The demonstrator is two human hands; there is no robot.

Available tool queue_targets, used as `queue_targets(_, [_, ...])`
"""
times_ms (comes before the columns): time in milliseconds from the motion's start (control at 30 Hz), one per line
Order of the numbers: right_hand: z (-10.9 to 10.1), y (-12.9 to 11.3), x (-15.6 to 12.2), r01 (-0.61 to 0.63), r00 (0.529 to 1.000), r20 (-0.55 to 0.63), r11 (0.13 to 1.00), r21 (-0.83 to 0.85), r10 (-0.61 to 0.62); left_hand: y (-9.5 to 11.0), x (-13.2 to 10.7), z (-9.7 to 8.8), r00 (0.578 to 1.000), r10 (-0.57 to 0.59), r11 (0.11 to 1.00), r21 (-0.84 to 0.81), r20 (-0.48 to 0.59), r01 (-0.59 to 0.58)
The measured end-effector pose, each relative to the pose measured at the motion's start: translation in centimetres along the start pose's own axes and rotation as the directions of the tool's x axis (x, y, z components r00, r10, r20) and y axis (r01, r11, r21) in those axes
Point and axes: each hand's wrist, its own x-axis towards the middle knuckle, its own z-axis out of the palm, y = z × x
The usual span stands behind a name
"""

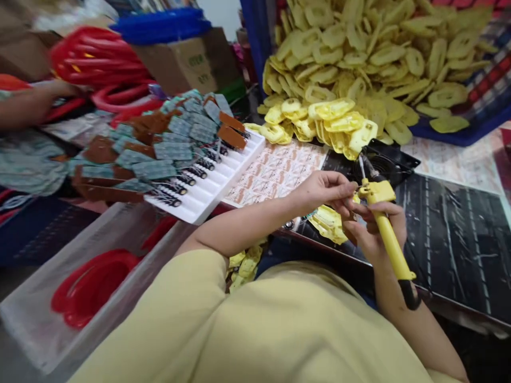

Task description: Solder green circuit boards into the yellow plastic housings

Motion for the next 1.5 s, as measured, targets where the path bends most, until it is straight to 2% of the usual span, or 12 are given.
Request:
queue_targets(133, [-0.7, -0.4, 0.2, 0.050, 0.999, -0.008, 0.998, 0.039, -0.049, -0.3, 0.3, 0.1, 1.000, 0.010, 0.999, -0.030, -0.006, -0.010])
queue_targets(400, [-0.2, -0.9, -0.5, -0.131, 0.991, -0.040, 0.991, -0.023, 0.130, -1.4, 0.7, 1.1, 0.998, -0.034, 0.993, -0.118, -0.048, 0.028])
queue_targets(500, [-0.4, -1.2, -0.7, -0.126, 0.984, -0.135, 0.988, -0.085, 0.114, -1.7, 0.5, 0.7, 0.996, 0.020, 1.000, -0.018, -0.082, -0.022])
queue_targets(600, [-1.0, -1.5, -0.6, -0.134, 0.973, -0.209, 0.972, -0.192, 0.092, -1.6, -0.1, -0.3, 0.978, 0.170, 0.969, 0.202, -0.122, -0.143])
queue_targets(667, [-1.3, -1.6, -0.5, -0.123, 0.976, -0.208, 0.960, -0.251, 0.071, -1.5, -0.8, -0.9, 0.947, 0.315, 0.877, 0.401, -0.065, -0.264])
queue_targets(733, [-1.4, -1.4, -0.6, -0.096, 0.980, -0.196, 0.947, -0.306, 0.036, -1.6, -1.4, -1.3, 0.881, 0.470, 0.688, 0.600, 0.059, -0.407])
queue_targets(900, [-1.3, -0.6, -1.0, -0.016, 0.983, -0.172, 0.903, -0.429, -0.065, -2.2, -1.9, -1.6, 0.624, 0.652, 0.027, 0.809, 0.431, -0.587])
queue_targets(967, [-1.2, -0.4, -1.0, 0.002, 0.981, -0.175, 0.898, -0.440, -0.089, -2.4, -1.6, -1.5, 0.503, 0.686, -0.139, 0.773, 0.526, -0.619])
queue_targets(1033, [-1.1, -0.3, -1.0, 0.003, 0.978, -0.187, 0.897, -0.442, -0.095, -2.6, -1.2, -1.3, 0.436, 0.712, -0.181, 0.744, 0.550, -0.643])
queue_targets(1200, [-0.9, -0.5, -0.9, 0.006, 0.976, -0.198, 0.910, -0.414, -0.096, -3.2, -0.3, -1.2, 0.473, 0.741, -0.015, 0.715, 0.477, -0.699])
queue_targets(1300, [-0.8, -0.7, -0.8, 0.005, 0.975, -0.203, 0.923, -0.385, -0.090, -3.2, -0.2, -1.7, 0.469, 0.736, 0.014, 0.681, 0.488, -0.732])
queue_targets(1500, [-0.6, -0.8, -0.9, -0.018, 0.973, -0.224, 0.948, -0.317, -0.057, -2.6, -0.7, -2.4, 0.430, 0.651, -0.175, 0.675, 0.625, -0.717])
